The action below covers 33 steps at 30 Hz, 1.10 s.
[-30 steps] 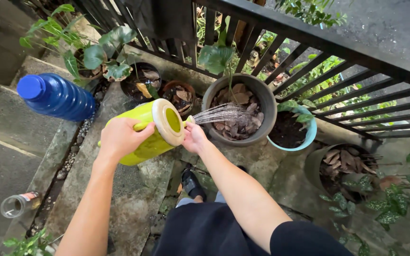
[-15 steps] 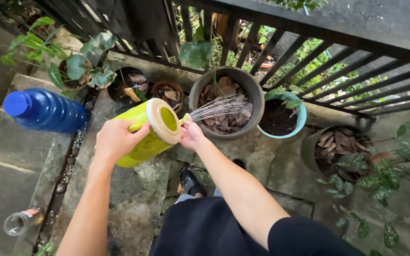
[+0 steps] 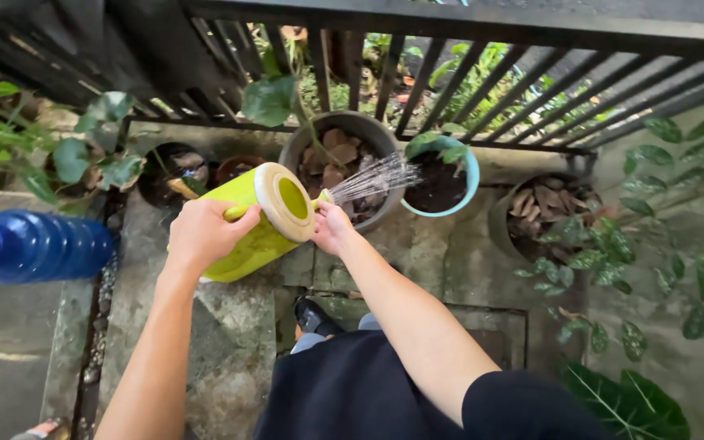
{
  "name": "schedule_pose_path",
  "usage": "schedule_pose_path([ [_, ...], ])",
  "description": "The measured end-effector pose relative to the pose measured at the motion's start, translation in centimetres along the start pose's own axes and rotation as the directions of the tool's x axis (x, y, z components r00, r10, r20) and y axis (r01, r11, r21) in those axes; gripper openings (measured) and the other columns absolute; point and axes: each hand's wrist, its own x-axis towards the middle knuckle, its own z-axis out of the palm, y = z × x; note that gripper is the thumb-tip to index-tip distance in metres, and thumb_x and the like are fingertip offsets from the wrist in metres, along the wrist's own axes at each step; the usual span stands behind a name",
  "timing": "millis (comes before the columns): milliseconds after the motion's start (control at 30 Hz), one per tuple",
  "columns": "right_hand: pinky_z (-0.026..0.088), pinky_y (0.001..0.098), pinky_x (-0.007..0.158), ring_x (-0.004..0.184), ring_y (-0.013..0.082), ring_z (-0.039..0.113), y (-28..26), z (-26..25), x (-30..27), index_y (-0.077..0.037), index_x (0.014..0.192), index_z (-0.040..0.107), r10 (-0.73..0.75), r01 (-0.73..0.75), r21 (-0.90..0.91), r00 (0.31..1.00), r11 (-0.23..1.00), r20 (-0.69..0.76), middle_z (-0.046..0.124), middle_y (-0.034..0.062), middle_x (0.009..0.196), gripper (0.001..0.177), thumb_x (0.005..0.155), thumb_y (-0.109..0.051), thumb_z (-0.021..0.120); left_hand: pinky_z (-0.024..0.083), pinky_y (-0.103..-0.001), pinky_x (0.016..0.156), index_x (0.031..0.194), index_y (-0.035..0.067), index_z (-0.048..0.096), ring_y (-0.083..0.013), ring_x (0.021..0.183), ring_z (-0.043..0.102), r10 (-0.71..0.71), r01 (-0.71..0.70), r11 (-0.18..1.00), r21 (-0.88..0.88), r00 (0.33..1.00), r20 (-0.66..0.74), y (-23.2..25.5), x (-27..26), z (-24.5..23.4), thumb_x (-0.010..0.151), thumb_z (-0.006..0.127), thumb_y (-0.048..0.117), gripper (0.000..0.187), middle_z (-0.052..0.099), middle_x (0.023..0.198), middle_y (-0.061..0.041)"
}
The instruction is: Watering various potted plants in an outdoor garden area using a watering can filled from a hose.
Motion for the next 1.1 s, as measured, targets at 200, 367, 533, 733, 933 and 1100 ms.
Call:
schedule_pose_path([
  [200,0.052,0.0423,0.103,0.117,0.029,0.065,-3.6,-4.2,-0.2,0.0,0.132,0.054,-0.038,0.038,0.071,0.999,0.997,0.003,0.066,0.0154,0.132,0.043,0.108,-0.032,0.041,0.054,-0.046,0.059,0.077,0.012,0.08,-0.0361,0.062,0.068,0.092,-0.092,0.996,0.019,0.995,0.03,3.9,1.9,2.3,0.082,0.072,0.061,0.05,0.068,0.065,-0.016],
  [367,0.054,0.041,0.1,0.115,0.0282,0.067,-6.2,-5.2,-2.4,-0.002,0.13,0.055,-0.083,0.084,0.034,0.996,0.996,-0.035,0.067,0.0154,0.131,0.038,0.107,-0.03,0.043,0.053,-0.045,0.059,0.078,0.013,0.08,-0.0349,0.06,0.068,0.095,-0.091,0.995,-0.046,0.993,0.077,7.6,2.1,2.4,0.081,0.071,0.058,0.046,0.068,0.063,-0.014],
  [533,0.054,0.0426,0.1,0.114,0.029,0.067,-7.5,-5.4,-3.1,-0.002,0.127,0.056,-0.073,0.074,0.057,0.997,0.996,-0.018,0.067,0.0162,0.128,0.037,0.106,-0.03,0.043,0.054,-0.045,0.06,0.078,0.013,0.08,-0.0343,0.062,0.069,0.112,-0.109,0.993,-0.054,0.991,0.068,8.0,2.5,3.6,0.082,0.071,0.059,0.047,0.069,0.064,-0.014],
  [733,0.054,0.04,0.095,0.113,0.0259,0.066,-8.7,-8.3,-1.8,-0.003,0.131,0.057,-0.064,0.062,-0.036,0.997,0.997,-0.033,0.067,0.0107,0.131,0.04,0.106,-0.033,0.048,0.053,-0.044,0.059,0.082,0.011,0.079,-0.035,0.063,0.069,0.097,-0.092,0.985,-0.143,0.995,0.026,6.2,2.9,6.8,0.083,0.072,0.055,0.044,0.069,0.066,-0.016],
  [933,0.052,0.0442,0.093,0.116,0.022,0.061,-13.3,-8.9,-5.5,-0.025,0.142,0.046,-0.232,0.197,-0.265,0.967,0.944,-0.107,0.056,0.0015,0.137,0.042,0.1,-0.026,0.052,0.04,-0.038,0.056,0.069,-0.003,0.067,-0.0124,0.061,0.051,-0.041,0.195,0.737,-0.647,0.969,0.245,-1.1,2.7,18.3,0.095,0.075,0.035,0.046,0.061,0.066,-0.002],
  [1100,0.052,0.0403,0.09,0.121,0.0148,0.06,-17.9,-11.7,-6.0,-0.024,0.149,0.047,-0.381,0.345,-0.43,0.925,0.834,0.004,0.06,-0.0033,0.139,0.052,0.098,-0.023,0.058,0.033,-0.026,0.069,0.083,0.009,0.069,-0.0077,0.075,0.042,-0.061,0.319,0.264,-0.91,0.948,0.314,-3.2,1.4,27.8,0.094,0.07,0.022,0.017,0.053,0.078,0.005],
])
